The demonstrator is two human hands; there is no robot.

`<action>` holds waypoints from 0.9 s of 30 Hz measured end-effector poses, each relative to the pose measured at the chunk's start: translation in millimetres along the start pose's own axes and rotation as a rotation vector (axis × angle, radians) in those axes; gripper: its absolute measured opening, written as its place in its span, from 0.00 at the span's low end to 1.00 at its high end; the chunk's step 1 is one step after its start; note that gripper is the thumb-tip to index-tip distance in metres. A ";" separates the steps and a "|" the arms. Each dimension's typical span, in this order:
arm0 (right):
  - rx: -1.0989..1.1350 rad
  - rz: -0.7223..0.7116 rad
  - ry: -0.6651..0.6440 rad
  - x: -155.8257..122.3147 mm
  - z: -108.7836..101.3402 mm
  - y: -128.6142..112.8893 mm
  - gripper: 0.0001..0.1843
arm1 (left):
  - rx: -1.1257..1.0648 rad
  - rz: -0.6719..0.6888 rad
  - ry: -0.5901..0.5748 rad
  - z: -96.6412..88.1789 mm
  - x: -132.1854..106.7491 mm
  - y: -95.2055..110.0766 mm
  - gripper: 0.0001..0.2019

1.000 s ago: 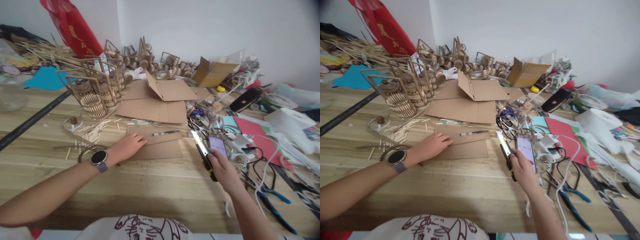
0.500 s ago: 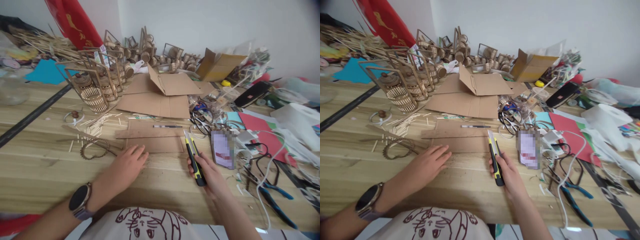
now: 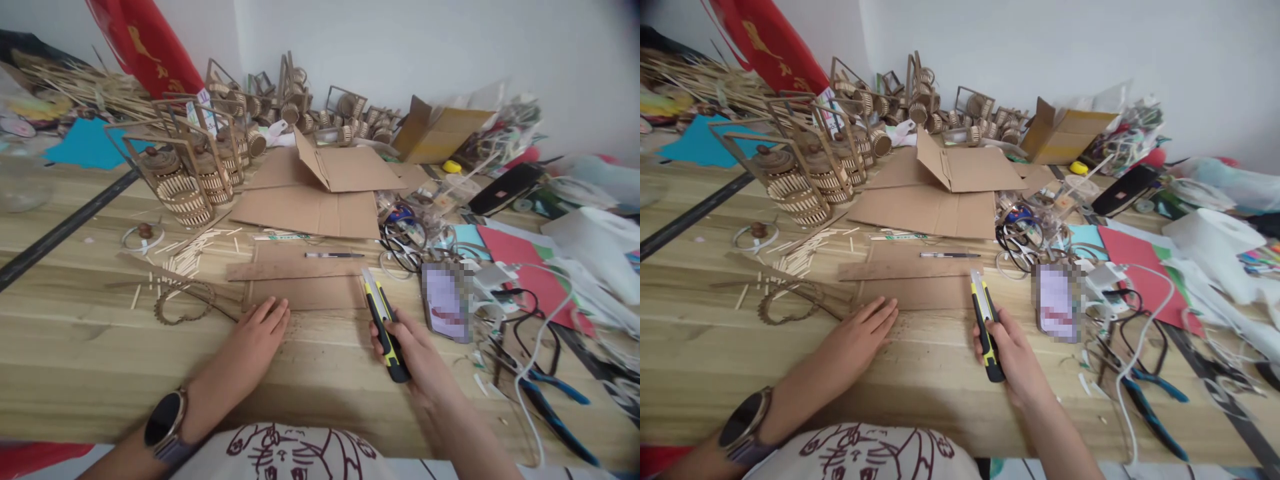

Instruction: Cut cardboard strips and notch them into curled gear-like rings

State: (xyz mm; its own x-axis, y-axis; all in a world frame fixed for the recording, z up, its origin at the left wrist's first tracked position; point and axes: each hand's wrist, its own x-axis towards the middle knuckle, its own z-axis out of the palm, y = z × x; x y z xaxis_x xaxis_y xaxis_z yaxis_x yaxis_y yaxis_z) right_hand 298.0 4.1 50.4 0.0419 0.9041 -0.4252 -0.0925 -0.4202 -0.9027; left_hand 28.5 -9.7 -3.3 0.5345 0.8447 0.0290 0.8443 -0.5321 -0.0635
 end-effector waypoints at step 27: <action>-1.170 -0.393 -0.521 55.1 17.8 -49.5 0.07 | -0.323 0.006 0.048 -21.9 -3.0 -49.2 0.19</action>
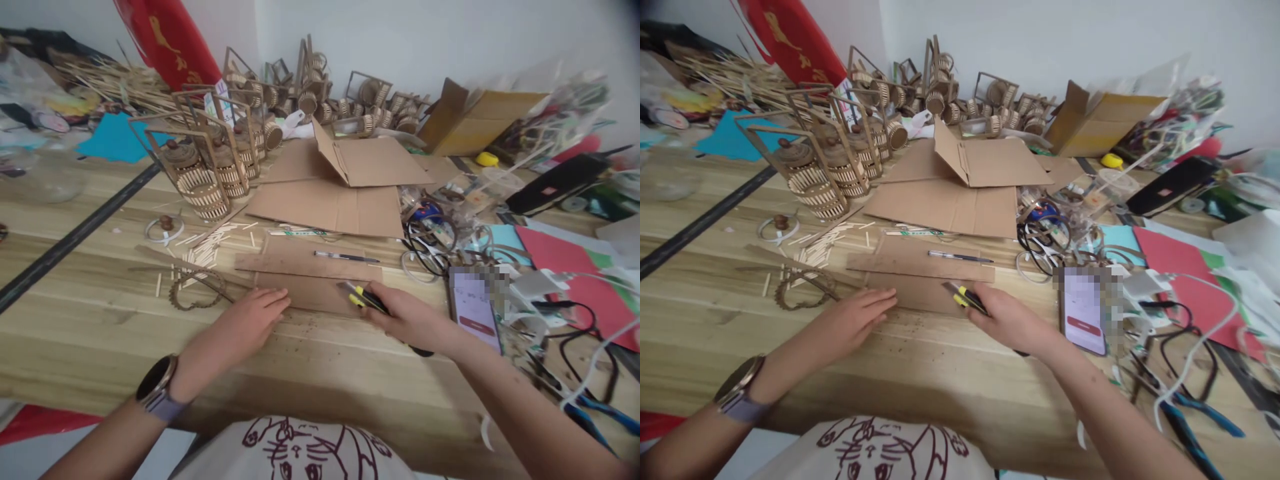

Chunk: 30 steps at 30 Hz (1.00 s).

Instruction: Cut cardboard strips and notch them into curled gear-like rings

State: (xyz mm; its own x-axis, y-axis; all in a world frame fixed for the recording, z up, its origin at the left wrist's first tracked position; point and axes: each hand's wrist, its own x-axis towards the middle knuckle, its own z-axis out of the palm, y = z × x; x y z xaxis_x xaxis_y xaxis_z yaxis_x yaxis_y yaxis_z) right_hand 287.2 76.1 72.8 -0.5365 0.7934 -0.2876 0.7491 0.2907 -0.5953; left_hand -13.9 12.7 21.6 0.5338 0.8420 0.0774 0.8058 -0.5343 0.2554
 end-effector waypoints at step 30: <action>-0.724 -0.219 -0.182 43.4 18.4 -33.2 0.13 | 0.271 -0.221 0.126 33.7 93.7 5.2 0.31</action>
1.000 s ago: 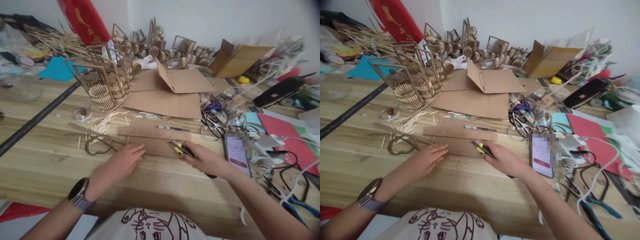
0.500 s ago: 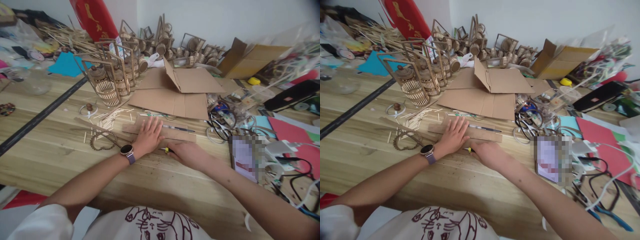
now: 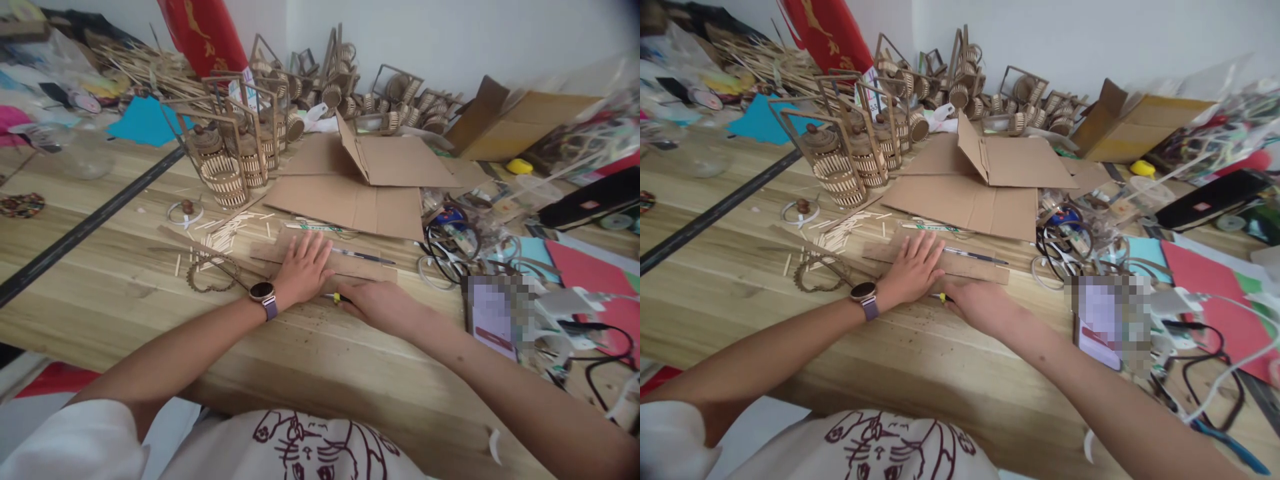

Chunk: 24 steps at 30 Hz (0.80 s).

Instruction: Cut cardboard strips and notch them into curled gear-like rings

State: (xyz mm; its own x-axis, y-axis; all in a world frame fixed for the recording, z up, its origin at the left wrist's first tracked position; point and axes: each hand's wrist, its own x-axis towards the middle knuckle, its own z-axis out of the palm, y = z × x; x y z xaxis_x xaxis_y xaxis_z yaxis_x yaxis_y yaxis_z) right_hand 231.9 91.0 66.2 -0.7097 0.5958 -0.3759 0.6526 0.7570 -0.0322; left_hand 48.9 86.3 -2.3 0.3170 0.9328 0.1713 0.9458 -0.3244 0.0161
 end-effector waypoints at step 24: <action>-0.103 -0.012 -0.067 4.7 -13.1 -3.4 0.17 | -0.003 -0.003 -0.010 0.6 -0.1 -0.1 0.30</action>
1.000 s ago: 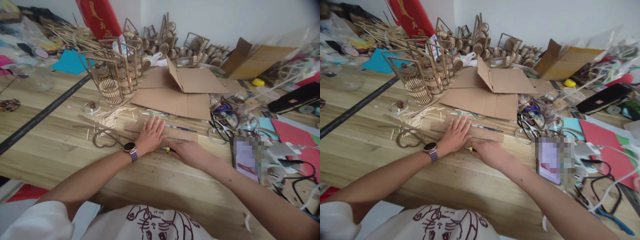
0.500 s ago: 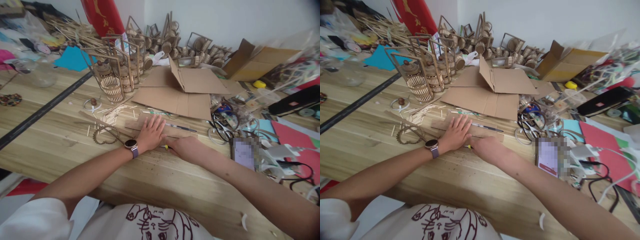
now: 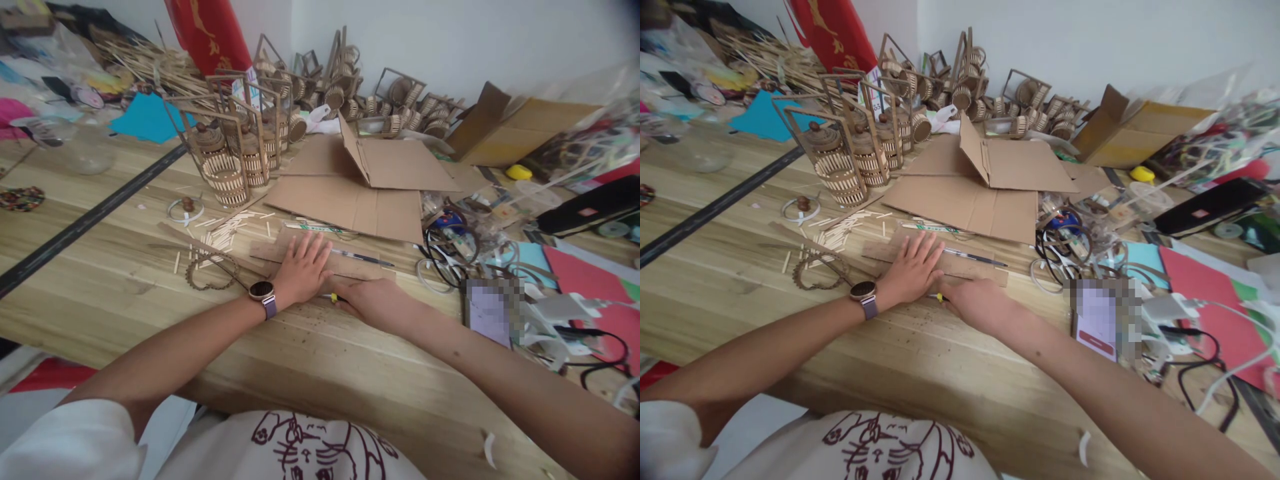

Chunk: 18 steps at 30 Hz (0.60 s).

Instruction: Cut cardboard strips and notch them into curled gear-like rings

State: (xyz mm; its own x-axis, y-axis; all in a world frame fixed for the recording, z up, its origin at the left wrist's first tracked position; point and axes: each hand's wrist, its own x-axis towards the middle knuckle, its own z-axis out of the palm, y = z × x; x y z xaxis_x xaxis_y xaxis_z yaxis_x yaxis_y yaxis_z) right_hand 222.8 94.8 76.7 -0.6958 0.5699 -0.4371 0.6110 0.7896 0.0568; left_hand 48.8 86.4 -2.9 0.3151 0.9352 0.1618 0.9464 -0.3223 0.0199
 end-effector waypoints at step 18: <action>-0.144 0.016 0.057 8.8 -1.3 -12.6 0.15 | 0.018 0.014 0.033 -0.6 -1.7 -0.4 0.30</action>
State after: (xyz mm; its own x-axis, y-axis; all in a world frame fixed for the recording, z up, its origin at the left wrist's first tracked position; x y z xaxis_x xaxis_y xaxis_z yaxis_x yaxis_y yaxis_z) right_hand 208.5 90.2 73.3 -0.7092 0.5911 -0.3841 0.5642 0.8026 0.1935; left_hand 47.9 84.8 -2.6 0.3262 0.9251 0.1943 0.9431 -0.3324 -0.0006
